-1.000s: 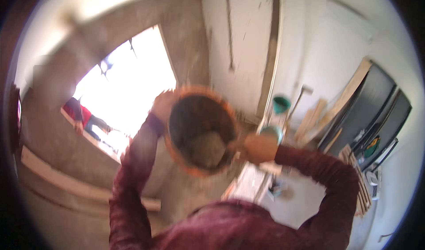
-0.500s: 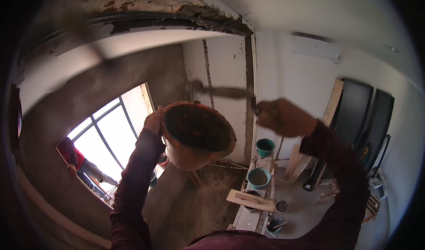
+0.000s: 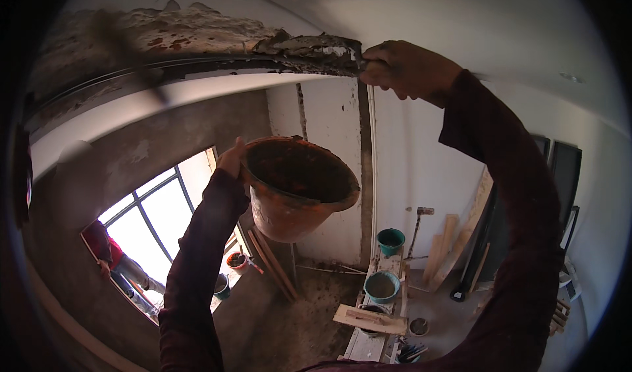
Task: The person applies plaster or mortar to the underside of a ceiling beam using a trowel while holding a bucket of material.
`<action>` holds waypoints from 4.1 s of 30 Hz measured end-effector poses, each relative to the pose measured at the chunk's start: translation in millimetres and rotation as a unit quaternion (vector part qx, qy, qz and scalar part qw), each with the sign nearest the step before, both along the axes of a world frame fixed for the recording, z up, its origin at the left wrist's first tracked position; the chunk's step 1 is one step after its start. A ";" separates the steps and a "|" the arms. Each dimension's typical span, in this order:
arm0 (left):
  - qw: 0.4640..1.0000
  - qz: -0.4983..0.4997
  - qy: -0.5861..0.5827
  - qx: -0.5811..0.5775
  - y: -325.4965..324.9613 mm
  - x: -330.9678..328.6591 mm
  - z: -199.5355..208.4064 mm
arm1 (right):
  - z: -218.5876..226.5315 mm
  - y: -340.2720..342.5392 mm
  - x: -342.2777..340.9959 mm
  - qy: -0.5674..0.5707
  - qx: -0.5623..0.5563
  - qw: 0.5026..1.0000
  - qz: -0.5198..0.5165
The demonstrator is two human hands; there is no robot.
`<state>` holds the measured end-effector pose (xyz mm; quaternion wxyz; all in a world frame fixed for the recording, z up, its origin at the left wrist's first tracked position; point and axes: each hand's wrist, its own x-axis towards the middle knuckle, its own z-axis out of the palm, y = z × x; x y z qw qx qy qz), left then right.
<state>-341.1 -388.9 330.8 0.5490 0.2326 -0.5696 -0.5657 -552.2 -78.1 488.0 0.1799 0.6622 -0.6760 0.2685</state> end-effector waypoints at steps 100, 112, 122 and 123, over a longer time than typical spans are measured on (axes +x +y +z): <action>0.960 0.092 -0.126 -0.233 -66.4 12.3 -31.4 | 20.6 15.4 -8.6 0.113 -0.040 0.991 -0.058; 0.985 -0.127 -0.105 -0.041 26.1 40.0 -46.8 | -177.4 -3.4 7.0 0.381 0.173 0.908 -0.018; 0.966 -0.196 -0.166 -0.037 33.4 61.1 -97.4 | -270.4 -73.5 27.8 0.372 0.150 0.911 0.093; 0.969 -0.168 -0.176 -0.042 35.2 58.7 -100.8 | -275.5 -77.7 34.3 0.354 0.169 0.913 0.114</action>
